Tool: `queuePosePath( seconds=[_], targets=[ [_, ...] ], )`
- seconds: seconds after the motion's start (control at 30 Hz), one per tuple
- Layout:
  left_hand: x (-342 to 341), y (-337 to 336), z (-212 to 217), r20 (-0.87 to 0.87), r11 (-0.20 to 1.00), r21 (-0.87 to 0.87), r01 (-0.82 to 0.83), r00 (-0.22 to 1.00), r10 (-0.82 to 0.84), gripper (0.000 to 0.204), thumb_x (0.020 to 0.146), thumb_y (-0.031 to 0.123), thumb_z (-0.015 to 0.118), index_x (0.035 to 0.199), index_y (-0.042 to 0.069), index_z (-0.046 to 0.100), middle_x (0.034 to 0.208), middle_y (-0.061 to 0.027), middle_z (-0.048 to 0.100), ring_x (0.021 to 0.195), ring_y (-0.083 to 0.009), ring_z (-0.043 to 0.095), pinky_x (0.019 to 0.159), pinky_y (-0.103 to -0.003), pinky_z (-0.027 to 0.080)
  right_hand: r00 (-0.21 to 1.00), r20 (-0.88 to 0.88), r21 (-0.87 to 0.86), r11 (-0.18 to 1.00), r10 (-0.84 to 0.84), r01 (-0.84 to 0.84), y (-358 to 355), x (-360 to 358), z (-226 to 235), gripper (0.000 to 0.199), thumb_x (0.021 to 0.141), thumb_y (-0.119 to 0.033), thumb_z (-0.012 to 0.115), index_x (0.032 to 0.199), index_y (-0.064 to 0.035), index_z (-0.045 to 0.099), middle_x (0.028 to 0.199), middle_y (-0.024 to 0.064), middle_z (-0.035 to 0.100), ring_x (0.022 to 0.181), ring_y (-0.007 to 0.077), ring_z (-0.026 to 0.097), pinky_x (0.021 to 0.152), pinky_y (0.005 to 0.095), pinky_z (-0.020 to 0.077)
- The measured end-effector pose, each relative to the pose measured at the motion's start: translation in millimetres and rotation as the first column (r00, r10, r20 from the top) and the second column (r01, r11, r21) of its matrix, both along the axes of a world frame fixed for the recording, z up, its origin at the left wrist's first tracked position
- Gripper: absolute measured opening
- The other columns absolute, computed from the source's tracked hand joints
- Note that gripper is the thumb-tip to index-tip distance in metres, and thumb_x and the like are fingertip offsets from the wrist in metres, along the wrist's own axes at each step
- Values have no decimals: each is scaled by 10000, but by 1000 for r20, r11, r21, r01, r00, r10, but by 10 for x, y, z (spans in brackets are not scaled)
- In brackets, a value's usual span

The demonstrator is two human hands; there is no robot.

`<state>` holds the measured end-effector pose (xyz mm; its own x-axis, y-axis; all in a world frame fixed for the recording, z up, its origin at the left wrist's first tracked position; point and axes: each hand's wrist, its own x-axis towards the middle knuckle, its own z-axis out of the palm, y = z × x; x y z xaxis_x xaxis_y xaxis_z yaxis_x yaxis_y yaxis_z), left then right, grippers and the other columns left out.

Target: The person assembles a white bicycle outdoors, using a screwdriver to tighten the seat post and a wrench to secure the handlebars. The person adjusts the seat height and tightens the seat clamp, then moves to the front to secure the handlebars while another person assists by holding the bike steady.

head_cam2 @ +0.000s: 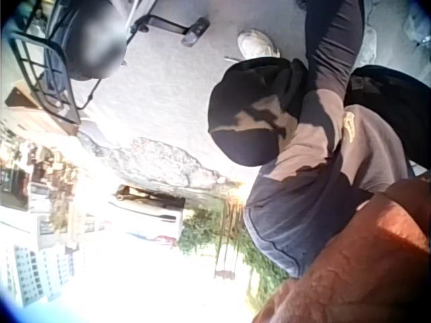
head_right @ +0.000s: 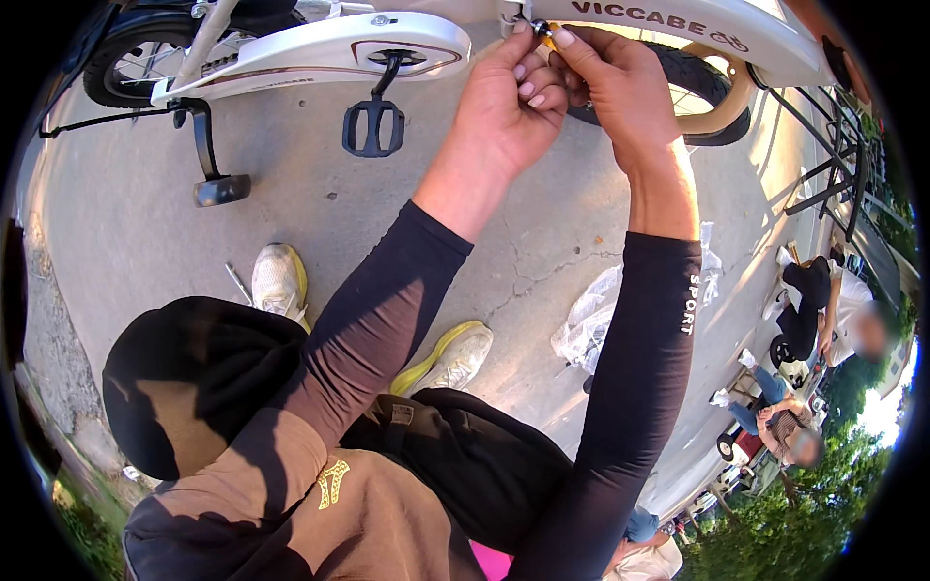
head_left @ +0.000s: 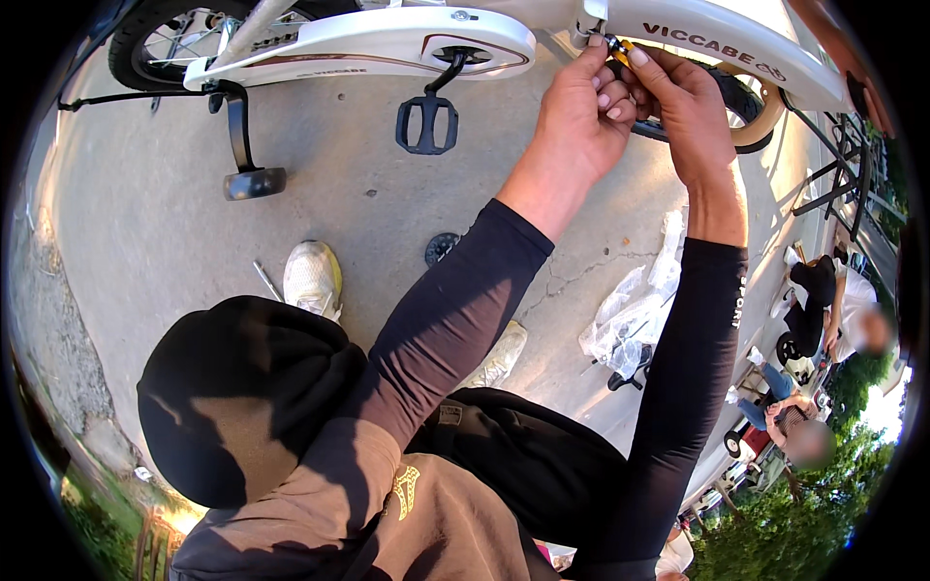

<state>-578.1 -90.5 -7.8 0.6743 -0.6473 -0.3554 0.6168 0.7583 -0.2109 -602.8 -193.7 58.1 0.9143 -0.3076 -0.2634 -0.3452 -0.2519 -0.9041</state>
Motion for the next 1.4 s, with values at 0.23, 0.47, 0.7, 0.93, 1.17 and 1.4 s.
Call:
queuePosePath(
  seconds=[0.23,0.47,0.7,0.93,1.17,1.4],
  targets=[
    [24,57,-59,32,995,-69,73,997,-71,202,999,200,575,853,89,491,599,63,362,472,-53,323,419,-220,262,991,-73,445,885,-112,133,-77,42,-23,262,961,-222,666,1001,36,643,825,9,609,660,60,509,563,192,403],
    [29,25,-18,-20,1000,-20,9,1000,-9,183,983,186,603,862,93,502,603,60,371,472,-57,336,415,-221,261,995,44,233,969,-93,80,13,-13,-43,264,947,-162,674,1094,47,604,885,48,630,684,101,538,591,230,451],
    [51,5,29,-82,1000,-5,27,996,-28,163,978,189,612,872,115,512,616,62,339,485,-64,310,431,-235,232,906,232,-866,500,355,25,0,-155,-123,259,955,-138,618,1209,-86,620,1045,158,673,918,332,668,753,393,529],
    [24,-9,40,-82,999,-8,33,996,-34,169,979,204,614,867,131,510,628,63,334,497,-63,304,434,-235,230,973,169,-805,592,160,43,15,28,-69,242,941,-238,649,1014,-13,702,704,129,670,594,264,646,555,309,467],
    [-26,15,15,61,1000,4,31,998,-31,140,973,204,625,894,135,533,637,72,341,505,-53,307,444,-225,243,982,-164,72,991,-97,110,-74,89,69,216,922,-209,666,944,6,657,624,-20,535,423,35,386,395,196,236],
    [-44,58,44,292,975,221,21,952,-87,188,956,265,664,989,97,587,645,85,364,509,-31,327,458,-208,274,948,-314,469,862,-44,195,-278,40,49,176,942,-181,620,990,-11,611,607,-33,487,402,31,328,384,193,210]
  ],
)
